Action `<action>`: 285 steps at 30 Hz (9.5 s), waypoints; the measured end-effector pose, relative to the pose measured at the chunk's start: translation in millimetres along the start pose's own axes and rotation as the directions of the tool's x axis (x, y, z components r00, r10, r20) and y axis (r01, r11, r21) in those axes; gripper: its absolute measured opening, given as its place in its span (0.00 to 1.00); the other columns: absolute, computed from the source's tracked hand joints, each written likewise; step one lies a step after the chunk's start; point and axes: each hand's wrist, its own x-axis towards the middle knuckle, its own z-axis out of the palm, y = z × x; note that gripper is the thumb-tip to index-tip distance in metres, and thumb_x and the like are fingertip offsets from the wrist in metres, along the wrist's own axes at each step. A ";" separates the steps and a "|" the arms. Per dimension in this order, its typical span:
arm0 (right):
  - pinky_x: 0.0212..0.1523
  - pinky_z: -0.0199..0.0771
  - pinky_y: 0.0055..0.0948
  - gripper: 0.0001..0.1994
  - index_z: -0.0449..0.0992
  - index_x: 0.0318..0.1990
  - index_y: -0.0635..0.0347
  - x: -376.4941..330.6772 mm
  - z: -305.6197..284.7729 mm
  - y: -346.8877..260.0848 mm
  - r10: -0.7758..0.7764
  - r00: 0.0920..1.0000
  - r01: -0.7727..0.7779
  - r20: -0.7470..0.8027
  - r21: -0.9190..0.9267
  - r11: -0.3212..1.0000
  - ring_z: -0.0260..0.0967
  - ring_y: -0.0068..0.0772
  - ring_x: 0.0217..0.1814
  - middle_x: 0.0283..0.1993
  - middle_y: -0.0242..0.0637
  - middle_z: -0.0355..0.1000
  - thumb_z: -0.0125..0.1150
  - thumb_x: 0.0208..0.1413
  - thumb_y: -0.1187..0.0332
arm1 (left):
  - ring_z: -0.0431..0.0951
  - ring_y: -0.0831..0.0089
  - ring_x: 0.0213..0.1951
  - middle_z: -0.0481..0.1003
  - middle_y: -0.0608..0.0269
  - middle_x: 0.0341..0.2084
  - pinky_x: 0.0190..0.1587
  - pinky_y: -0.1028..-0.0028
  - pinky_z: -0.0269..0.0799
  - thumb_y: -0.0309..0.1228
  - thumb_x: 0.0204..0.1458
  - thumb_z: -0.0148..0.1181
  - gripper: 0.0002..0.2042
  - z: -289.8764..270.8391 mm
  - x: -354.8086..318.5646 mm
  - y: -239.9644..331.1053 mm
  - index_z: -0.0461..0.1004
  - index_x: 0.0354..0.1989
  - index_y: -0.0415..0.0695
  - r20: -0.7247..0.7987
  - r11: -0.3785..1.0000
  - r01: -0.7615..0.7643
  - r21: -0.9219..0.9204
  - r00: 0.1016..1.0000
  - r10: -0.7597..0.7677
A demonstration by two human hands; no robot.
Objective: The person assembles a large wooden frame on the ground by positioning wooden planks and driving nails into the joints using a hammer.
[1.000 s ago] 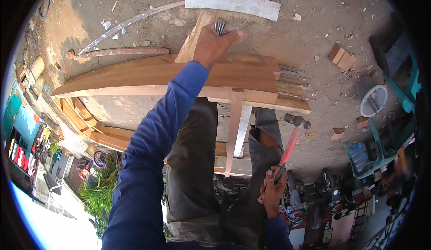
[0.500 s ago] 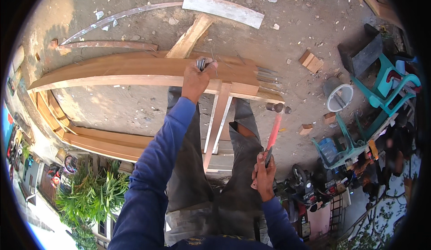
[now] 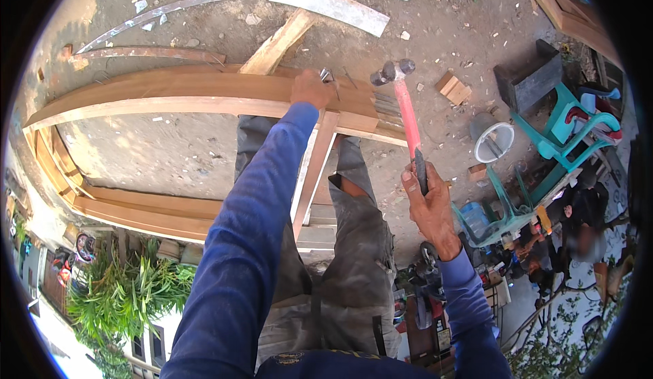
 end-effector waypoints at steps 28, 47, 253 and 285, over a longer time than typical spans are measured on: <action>0.42 0.73 0.56 0.23 0.72 0.43 0.74 125.8 -12.2 -130.1 -0.217 0.911 0.408 0.351 -0.685 0.603 0.76 0.66 0.39 0.33 0.63 0.76 0.43 0.71 0.55 | 0.82 0.48 0.49 0.82 0.48 0.42 0.54 0.56 0.76 0.43 0.48 0.71 0.18 -9.3 -19.5 48.3 0.83 0.41 0.41 0.017 0.933 0.360 -0.008 0.933 -0.360; 0.36 0.69 0.49 0.12 0.68 0.41 0.62 114.7 11.2 -15.4 -0.383 0.920 0.335 -0.087 -0.338 0.880 0.71 0.58 0.33 0.29 0.52 0.70 0.63 0.58 0.66 | 0.73 0.68 0.25 0.76 0.52 0.19 0.35 0.62 0.70 0.54 0.59 0.62 0.29 59.4 -181.3 -174.0 0.77 0.27 0.33 -0.025 0.698 0.461 -0.547 0.825 -0.565; 0.22 0.69 0.23 0.14 0.67 0.49 0.61 -94.5 160.5 -3.1 -0.005 0.997 0.028 -0.075 0.317 0.948 0.67 0.21 0.23 0.30 0.33 0.70 0.59 0.62 0.64 | 0.74 0.65 0.47 0.75 0.53 0.43 0.50 0.68 0.67 0.53 0.66 0.45 0.25 -101.2 -287.0 -158.2 0.72 0.57 0.44 0.055 0.320 0.144 -0.936 0.961 -0.271; 0.35 0.76 0.33 0.17 0.76 0.53 0.66 -291.8 381.4 -148.1 -0.157 0.923 0.139 0.351 0.078 0.987 0.75 0.32 0.36 0.35 0.36 0.77 0.66 0.58 0.69 | 0.69 0.85 0.20 0.71 0.74 0.20 0.21 0.81 0.63 0.53 0.68 0.46 0.25 -339.0 -457.4 -261.1 0.76 0.29 0.46 0.315 0.393 0.230 -0.890 0.934 0.167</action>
